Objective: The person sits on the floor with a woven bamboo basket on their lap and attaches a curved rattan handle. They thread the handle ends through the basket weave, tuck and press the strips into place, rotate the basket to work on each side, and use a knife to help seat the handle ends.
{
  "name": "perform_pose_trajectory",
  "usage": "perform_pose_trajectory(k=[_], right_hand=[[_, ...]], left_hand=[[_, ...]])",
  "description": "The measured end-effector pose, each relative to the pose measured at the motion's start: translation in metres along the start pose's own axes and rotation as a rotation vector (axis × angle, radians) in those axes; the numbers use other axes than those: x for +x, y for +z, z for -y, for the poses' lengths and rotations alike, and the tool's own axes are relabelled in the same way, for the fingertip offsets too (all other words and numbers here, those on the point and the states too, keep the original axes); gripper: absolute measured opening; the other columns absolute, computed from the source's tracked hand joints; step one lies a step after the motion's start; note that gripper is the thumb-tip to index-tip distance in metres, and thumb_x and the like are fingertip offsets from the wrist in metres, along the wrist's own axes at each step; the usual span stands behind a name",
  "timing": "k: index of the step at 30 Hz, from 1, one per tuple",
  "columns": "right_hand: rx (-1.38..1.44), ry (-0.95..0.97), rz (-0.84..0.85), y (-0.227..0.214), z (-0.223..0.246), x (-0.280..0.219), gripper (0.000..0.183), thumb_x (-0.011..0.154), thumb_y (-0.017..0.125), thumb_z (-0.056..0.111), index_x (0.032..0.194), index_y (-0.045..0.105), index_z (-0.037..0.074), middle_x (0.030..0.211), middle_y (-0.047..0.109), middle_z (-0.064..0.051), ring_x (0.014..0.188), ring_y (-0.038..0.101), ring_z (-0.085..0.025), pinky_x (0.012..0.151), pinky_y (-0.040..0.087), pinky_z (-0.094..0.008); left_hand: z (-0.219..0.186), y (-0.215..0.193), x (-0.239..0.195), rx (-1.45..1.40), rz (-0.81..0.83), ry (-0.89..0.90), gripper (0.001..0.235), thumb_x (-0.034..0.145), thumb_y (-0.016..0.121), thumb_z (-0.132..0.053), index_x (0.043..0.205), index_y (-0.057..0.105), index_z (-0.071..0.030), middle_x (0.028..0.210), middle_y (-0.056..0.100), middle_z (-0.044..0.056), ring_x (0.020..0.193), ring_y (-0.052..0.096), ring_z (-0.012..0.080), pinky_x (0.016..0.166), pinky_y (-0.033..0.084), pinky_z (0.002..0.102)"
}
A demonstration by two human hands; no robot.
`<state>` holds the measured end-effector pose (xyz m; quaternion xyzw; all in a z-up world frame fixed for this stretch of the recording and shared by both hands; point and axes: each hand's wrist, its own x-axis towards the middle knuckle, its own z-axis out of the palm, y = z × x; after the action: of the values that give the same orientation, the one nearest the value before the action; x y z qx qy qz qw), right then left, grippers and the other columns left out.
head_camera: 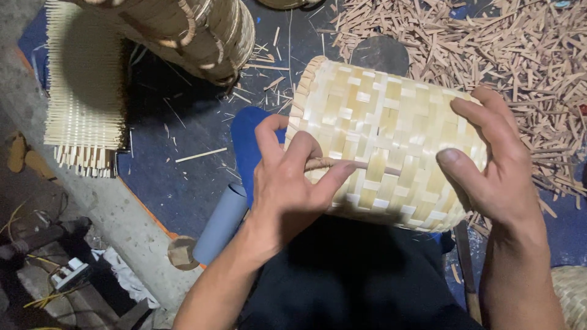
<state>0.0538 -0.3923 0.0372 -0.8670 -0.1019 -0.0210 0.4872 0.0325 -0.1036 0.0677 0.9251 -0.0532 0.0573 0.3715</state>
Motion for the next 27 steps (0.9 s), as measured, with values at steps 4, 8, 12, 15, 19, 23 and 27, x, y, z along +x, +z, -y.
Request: perform_pose_trajectory(k=[4,8,12,15,19,23,27], right_hand=[[0.017,-0.007,-0.01,-0.002,0.006,-0.008,0.059,0.086,0.071,0.026,0.138,0.055,0.002,0.153,0.041,-0.027,0.145,0.042,-0.036,0.12,0.033,-0.043],[0.007,-0.022,-0.016,-0.002,0.008,-0.01,0.058,0.087,0.071,0.027,0.138,0.056,0.002,0.153,0.042,-0.027,0.145,0.044,-0.035,0.121,0.034,-0.042],[0.018,-0.024,-0.036,0.001,-0.001,0.0,0.056,0.087,0.07,0.025,0.136,0.057,0.001,0.152,0.042,-0.026,0.145,0.043,-0.034,0.12,0.033,-0.041],[-0.006,-0.032,-0.024,0.003,-0.008,0.008,0.055,0.085,0.069,0.021,0.134,0.058,-0.002,0.149,0.046,-0.024,0.143,0.044,-0.034,0.119,0.033,-0.043],[0.053,0.033,-0.029,0.003,-0.008,0.02,0.05,0.093,0.069,0.022,0.135,0.061,-0.004,0.145,0.055,-0.019,0.144,0.051,-0.03,0.124,0.037,-0.041],[0.075,-0.109,0.033,0.01,0.017,0.037,0.058,0.095,0.065,0.027,0.141,0.055,-0.007,0.143,0.055,-0.019,0.136,0.051,-0.03,0.116,0.037,-0.039],[0.341,0.201,0.349,0.019,-0.019,0.026,0.057,0.098,0.064,0.031,0.146,0.058,0.002,0.123,0.067,-0.019,0.104,0.068,-0.029,0.092,0.055,-0.039]], left_hand=[[-0.003,-0.003,-0.009,-0.014,-0.013,0.045,0.036,0.079,0.088,-0.032,0.087,0.064,-0.007,0.109,0.06,0.021,0.116,0.059,0.0427,0.075,0.06,0.042],[-0.003,-0.002,-0.014,-0.031,-0.048,0.039,0.031,0.081,0.086,-0.028,0.09,0.064,-0.007,0.12,0.057,0.026,0.115,0.062,0.0399,0.078,0.061,0.042],[0.001,0.002,-0.005,-0.011,-0.055,0.057,0.03,0.082,0.085,-0.028,0.092,0.065,-0.008,0.123,0.056,0.024,0.118,0.062,0.0422,0.079,0.061,0.042],[0.003,-0.001,0.008,0.006,-0.027,0.034,0.036,0.081,0.085,-0.032,0.093,0.064,-0.006,0.127,0.05,0.03,0.112,0.061,0.0456,0.078,0.058,0.045],[0.007,-0.019,0.047,-0.012,0.076,-0.029,0.045,0.079,0.084,-0.042,0.094,0.063,-0.005,0.13,0.046,0.029,0.1,0.063,0.0445,0.08,0.057,0.048],[0.016,-0.063,0.106,0.051,0.151,0.02,0.045,0.071,0.085,-0.042,0.083,0.063,-0.005,0.12,0.05,0.022,0.097,0.064,0.0388,0.084,0.055,0.045],[0.041,-0.092,0.141,0.141,0.303,0.121,0.042,0.069,0.084,-0.04,0.075,0.064,-0.005,0.103,0.058,0.017,0.097,0.064,0.0329,0.085,0.054,0.042]])
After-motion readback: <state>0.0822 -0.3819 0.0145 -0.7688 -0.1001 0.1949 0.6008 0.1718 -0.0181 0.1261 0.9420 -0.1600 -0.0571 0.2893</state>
